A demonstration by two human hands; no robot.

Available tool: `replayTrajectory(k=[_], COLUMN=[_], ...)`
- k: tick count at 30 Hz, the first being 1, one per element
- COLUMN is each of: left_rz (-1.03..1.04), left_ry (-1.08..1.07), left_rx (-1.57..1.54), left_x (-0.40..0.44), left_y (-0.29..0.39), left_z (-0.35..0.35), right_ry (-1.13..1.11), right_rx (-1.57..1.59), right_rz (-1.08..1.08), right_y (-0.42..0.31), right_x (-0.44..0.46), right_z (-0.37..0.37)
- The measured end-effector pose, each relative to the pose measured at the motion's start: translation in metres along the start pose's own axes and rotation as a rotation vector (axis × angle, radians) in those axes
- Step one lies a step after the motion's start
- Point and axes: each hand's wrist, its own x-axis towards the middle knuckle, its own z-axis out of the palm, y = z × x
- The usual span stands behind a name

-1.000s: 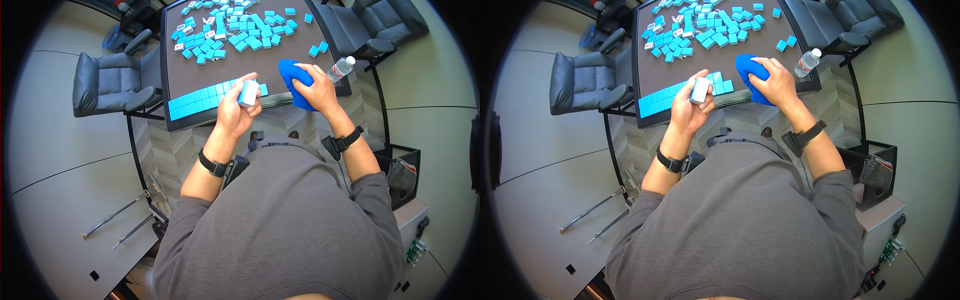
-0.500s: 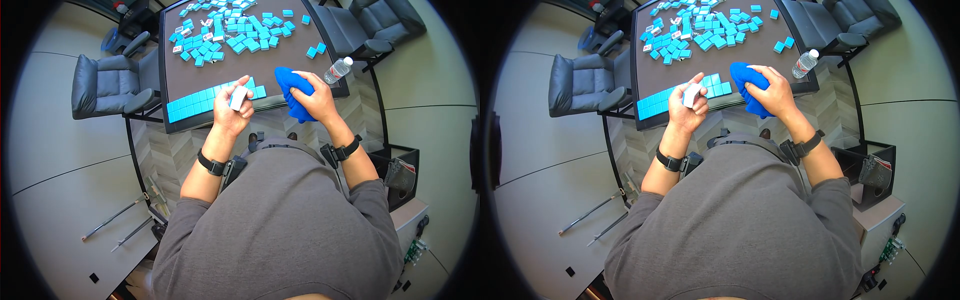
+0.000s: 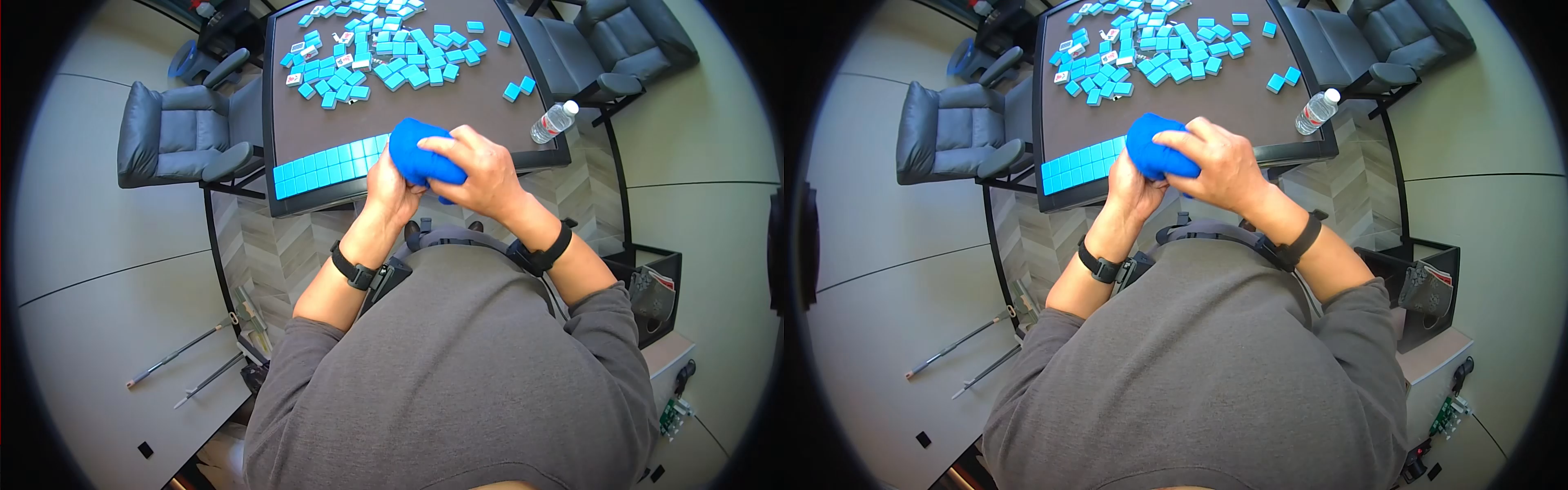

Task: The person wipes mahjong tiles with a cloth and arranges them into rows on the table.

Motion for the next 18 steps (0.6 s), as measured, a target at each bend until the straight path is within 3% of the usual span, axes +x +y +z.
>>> replayTrajectory(k=[2,6,13,15,16,18], left_rz=[-0.057,0.057,0.047,0.025,0.023,-0.152], left_ry=[-0.297,-0.329,-0.33,-0.027,-0.019,-0.514], left_rx=[0.034,0.012,-0.006,-0.024,-0.041,-0.093], left_x=[0.017,-0.004,0.013,-0.008,-0.011,0.046], left_y=[-0.001,0.005,0.005,0.001,0.0,-0.005], left_z=[-0.035,-0.021,-0.019,0.008,0.013,-0.052], right_ry=[0.024,0.078,0.014,-0.013,-0.002,0.035], right_rx=[-0.051,-0.125,0.065,0.061,0.063,0.087], right_rz=[0.135,0.28,-0.097,-0.163,-0.099,0.113], right_y=[0.024,0.054,0.004,0.0,0.004,0.027], right_x=[0.0,0.0,0.0,0.001,-0.002,-0.007], right_z=[0.011,0.007,-0.012,-0.005,-0.002,0.011])
